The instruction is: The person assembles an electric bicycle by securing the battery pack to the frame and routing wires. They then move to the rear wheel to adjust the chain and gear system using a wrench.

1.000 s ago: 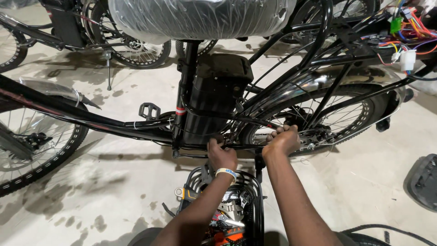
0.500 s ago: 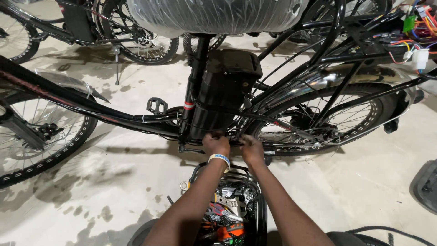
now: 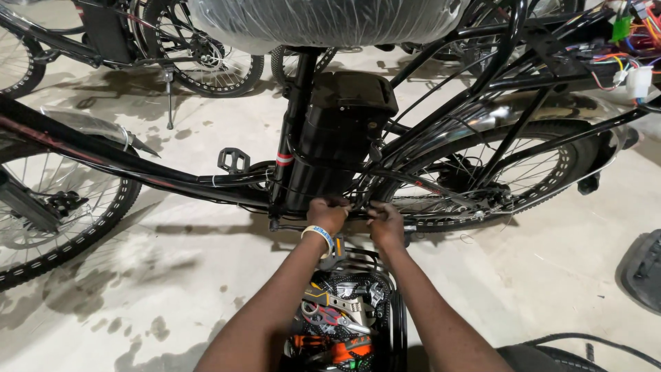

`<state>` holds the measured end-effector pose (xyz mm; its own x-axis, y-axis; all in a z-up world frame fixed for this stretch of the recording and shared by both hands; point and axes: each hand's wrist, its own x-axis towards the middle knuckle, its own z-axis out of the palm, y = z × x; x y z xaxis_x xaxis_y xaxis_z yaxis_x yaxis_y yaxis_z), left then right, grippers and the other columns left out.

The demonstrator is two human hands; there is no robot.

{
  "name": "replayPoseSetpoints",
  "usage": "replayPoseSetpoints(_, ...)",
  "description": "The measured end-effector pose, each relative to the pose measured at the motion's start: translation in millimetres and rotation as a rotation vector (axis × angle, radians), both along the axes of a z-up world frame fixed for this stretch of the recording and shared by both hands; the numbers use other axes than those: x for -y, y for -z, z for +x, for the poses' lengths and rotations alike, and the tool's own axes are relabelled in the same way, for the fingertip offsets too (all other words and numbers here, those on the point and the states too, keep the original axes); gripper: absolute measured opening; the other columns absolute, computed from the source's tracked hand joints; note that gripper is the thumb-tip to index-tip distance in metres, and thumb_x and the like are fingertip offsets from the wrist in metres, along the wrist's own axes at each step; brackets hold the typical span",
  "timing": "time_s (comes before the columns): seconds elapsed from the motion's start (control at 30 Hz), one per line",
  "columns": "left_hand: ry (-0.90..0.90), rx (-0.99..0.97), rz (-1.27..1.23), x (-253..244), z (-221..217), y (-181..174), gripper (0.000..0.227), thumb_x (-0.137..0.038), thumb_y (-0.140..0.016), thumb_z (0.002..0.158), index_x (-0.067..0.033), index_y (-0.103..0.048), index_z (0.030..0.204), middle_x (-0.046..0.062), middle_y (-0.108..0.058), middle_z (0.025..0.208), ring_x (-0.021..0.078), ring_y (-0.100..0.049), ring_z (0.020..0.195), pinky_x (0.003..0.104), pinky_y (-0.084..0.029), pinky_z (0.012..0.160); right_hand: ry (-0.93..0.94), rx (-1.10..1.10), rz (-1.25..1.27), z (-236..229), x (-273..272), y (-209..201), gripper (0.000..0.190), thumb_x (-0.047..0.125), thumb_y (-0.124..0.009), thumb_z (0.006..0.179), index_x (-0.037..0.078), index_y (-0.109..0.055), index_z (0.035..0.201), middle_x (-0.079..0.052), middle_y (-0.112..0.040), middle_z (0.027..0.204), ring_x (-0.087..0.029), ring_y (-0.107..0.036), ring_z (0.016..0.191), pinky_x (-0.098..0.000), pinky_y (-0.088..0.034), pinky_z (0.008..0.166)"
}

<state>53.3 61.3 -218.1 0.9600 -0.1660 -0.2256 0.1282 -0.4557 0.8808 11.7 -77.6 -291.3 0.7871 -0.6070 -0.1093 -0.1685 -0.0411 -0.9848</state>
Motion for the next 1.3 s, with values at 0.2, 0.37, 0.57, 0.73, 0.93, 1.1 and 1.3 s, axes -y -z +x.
replayPoseSetpoints(0.2, 0.250, 0.133, 0.423, -10.6, -7.7, -16.6, 0.036, -0.031, -0.062, 0.085, -0.0063, -0.069, 0.109, 0.017, -0.070, 0.111, 0.0370, -0.063, 0.111, 0.048, -0.050, 0.096, -0.043, 0.035, -0.134, 9.9, -1.5, 2.6, 0.040, 0.000, -0.073, 0.079, 0.019, -0.067, 0.113, -0.010, -0.070, 0.105, -0.024, -0.065, 0.102, -0.0347, -0.054, 0.083)
replayPoseSetpoints(0.37, 0.329, 0.160, 0.324, 1.3, -17.8, -20.2, 0.030, -0.026, -0.056, 0.090, -0.0039, -0.068, 0.106, 0.016, -0.071, 0.104, 0.0379, -0.065, 0.105, 0.048, -0.051, 0.091, -0.057, 0.109, -0.060, -0.6, -12.8, -23.6, 0.036, 0.001, -0.073, 0.080, 0.009, -0.062, 0.113, -0.013, -0.068, 0.110, -0.025, -0.063, 0.102, -0.0384, -0.054, 0.086)
replayPoseSetpoints(0.57, 0.328, 0.086, 0.263, 5.0, -37.1, -47.5, 0.040, -0.033, -0.038, 0.093, -0.0039, -0.053, 0.116, 0.021, -0.068, 0.106, 0.0416, -0.063, 0.106, 0.053, -0.050, 0.088, -0.021, 0.108, -0.115, 3.1, -6.6, -23.4, 0.037, 0.017, -0.083, 0.074, 0.012, -0.065, 0.106, -0.011, -0.070, 0.102, -0.024, -0.067, 0.097, -0.0366, -0.055, 0.081)
replayPoseSetpoints(0.73, 0.314, 0.126, 0.270, 15.5, -13.0, -8.9, 0.049, -0.014, -0.038, 0.092, -0.0065, -0.036, 0.141, 0.027, -0.065, 0.111, 0.0455, -0.062, 0.107, 0.054, -0.052, 0.088, 0.024, 0.097, -0.148, 2.8, -3.9, -32.5, 0.033, 0.022, -0.085, 0.073, 0.014, -0.069, 0.100, -0.009, -0.071, 0.096, -0.024, -0.068, 0.096, -0.0363, -0.054, 0.080)
replayPoseSetpoints(0.93, 0.193, 0.172, 0.348, 18.6, -12.4, -4.1, 0.036, -0.035, -0.051, 0.091, -0.0060, -0.068, 0.103, 0.021, -0.071, 0.095, 0.0441, -0.066, 0.098, 0.056, -0.053, 0.085, 0.046, 0.123, -0.156, -6.3, -3.5, -47.1, 0.027, 0.014, -0.077, 0.078, 0.005, -0.066, 0.101, -0.016, -0.069, 0.098, -0.029, -0.066, 0.099, -0.0402, -0.051, 0.085)
replayPoseSetpoints(1.1, 0.111, 0.312, 0.375, 18.1, -18.8, -5.2, 0.026, -0.022, -0.052, 0.086, -0.0083, -0.073, 0.093, 0.021, -0.071, 0.088, 0.0438, -0.068, 0.089, 0.055, -0.056, 0.076, 0.082, 0.169, -0.077, -28.1, -15.7, -84.0, 0.023, 0.014, -0.077, 0.077, 0.004, -0.061, 0.092, -0.014, -0.066, 0.085, -0.028, -0.065, 0.083, -0.0414, -0.050, 0.076)
replayPoseSetpoints(1.3, -0.014, 0.457, 0.270, 34.1, -47.2, -21.4, 0.041, -0.009, -0.050, 0.079, -0.0140, -0.049, 0.119, 0.019, -0.062, 0.104, 0.0485, -0.062, 0.088, 0.061, -0.046, 0.072, 0.150, 0.310, -0.160, -18.6, -3.6, -73.5, 0.011, 0.008, -0.069, 0.072, 0.009, -0.059, 0.076, -0.004, -0.062, 0.069, -0.015, -0.053, 0.065, -0.0317, -0.044, 0.061)
